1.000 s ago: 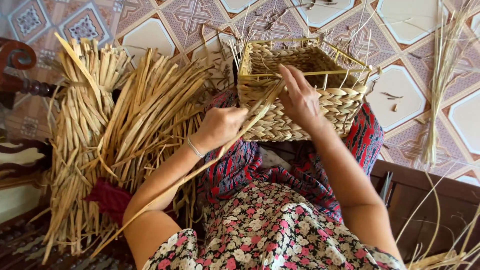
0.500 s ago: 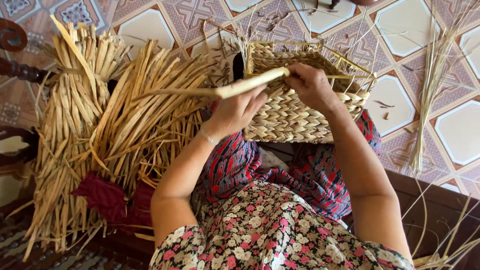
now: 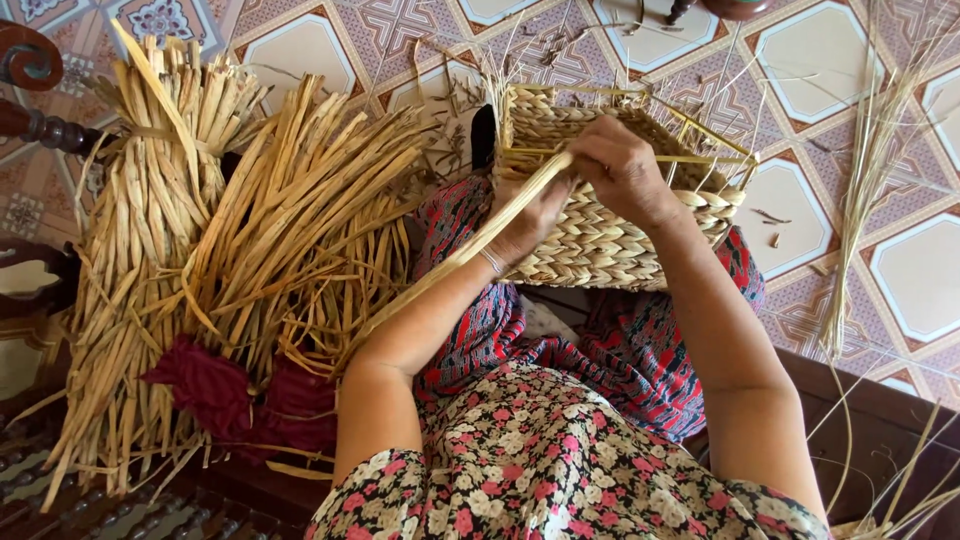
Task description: The person trims excess fibers from a woven basket using scissors, then weaves dried plant fibers around the basket rim and frame by hand.
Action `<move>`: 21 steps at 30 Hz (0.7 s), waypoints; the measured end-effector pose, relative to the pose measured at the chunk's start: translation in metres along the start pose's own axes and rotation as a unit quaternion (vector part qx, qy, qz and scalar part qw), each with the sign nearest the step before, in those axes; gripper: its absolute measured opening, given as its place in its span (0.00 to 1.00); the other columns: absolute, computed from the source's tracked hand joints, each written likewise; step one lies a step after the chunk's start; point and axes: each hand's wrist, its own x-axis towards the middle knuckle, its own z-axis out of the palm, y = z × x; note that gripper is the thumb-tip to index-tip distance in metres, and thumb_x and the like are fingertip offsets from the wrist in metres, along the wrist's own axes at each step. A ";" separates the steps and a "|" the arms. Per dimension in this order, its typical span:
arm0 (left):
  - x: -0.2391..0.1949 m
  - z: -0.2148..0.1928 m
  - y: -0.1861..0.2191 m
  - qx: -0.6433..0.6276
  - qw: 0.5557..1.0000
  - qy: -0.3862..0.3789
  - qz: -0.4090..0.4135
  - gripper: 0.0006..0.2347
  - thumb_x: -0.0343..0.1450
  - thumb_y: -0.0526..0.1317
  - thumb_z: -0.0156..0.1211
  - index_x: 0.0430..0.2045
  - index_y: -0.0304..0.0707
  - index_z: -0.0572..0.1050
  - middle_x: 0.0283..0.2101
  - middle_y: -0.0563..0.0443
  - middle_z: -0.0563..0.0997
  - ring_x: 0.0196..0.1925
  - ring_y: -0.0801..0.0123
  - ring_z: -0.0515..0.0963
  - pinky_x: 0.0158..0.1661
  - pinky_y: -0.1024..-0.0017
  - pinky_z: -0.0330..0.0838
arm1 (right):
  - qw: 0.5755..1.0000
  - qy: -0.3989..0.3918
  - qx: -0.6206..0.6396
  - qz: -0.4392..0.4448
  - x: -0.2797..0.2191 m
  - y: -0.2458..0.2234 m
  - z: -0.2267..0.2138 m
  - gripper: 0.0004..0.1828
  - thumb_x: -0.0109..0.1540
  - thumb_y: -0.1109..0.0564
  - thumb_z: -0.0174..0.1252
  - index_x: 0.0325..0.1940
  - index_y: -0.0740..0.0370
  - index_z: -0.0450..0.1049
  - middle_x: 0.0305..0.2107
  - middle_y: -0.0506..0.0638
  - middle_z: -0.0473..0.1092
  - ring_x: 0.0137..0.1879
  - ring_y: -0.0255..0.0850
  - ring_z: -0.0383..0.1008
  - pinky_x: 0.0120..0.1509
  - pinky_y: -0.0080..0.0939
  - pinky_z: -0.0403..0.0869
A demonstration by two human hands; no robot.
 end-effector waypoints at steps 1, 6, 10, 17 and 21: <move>-0.003 0.007 -0.006 -0.391 0.904 0.031 -0.168 0.05 0.73 0.31 0.59 0.36 0.24 0.76 0.32 0.41 0.80 0.33 0.63 0.82 0.36 0.74 0.82 | 0.999 -0.008 -0.032 -0.008 0.004 -0.006 0.001 0.08 0.65 0.65 0.63 0.49 0.63 0.77 0.39 0.54 0.73 0.43 0.44 0.76 0.47 0.42 0.77; -0.011 0.005 -0.018 -0.912 0.097 0.075 -0.392 0.07 0.70 0.31 0.60 0.40 0.26 0.76 0.38 0.42 0.80 0.41 0.59 0.83 0.41 0.70 0.82 | 0.990 -0.039 -0.134 -0.008 0.008 -0.004 0.011 0.04 0.63 0.64 0.67 0.41 0.62 0.79 0.35 0.51 0.73 0.38 0.43 0.77 0.42 0.42 0.78; -0.022 -0.004 -0.018 -0.938 0.088 0.039 -0.334 0.10 0.72 0.29 0.61 0.47 0.24 0.76 0.43 0.42 0.79 0.40 0.62 0.81 0.44 0.67 0.81 | 0.988 -0.022 -0.149 -0.011 0.006 -0.006 0.013 0.04 0.61 0.64 0.67 0.39 0.61 0.78 0.38 0.52 0.72 0.41 0.43 0.78 0.44 0.41 0.79; -0.030 0.066 -0.007 -0.872 0.217 -0.053 -0.436 0.22 0.63 0.45 0.61 0.50 0.34 0.72 0.49 0.43 0.76 0.51 0.59 0.74 0.50 0.53 0.71 | 0.989 -0.019 -0.138 -0.043 0.004 -0.025 -0.001 0.11 0.59 0.65 0.66 0.46 0.64 0.80 0.39 0.53 0.74 0.45 0.47 0.77 0.51 0.43 0.79; -0.031 0.014 0.014 -0.913 0.209 -0.041 -0.347 0.13 0.73 0.43 0.62 0.44 0.31 0.75 0.37 0.50 0.74 0.40 0.65 0.72 0.42 0.66 0.74 | 0.989 0.024 -0.138 -0.040 -0.002 -0.009 0.010 0.09 0.59 0.63 0.69 0.43 0.65 0.81 0.36 0.53 0.74 0.42 0.46 0.77 0.49 0.44 0.79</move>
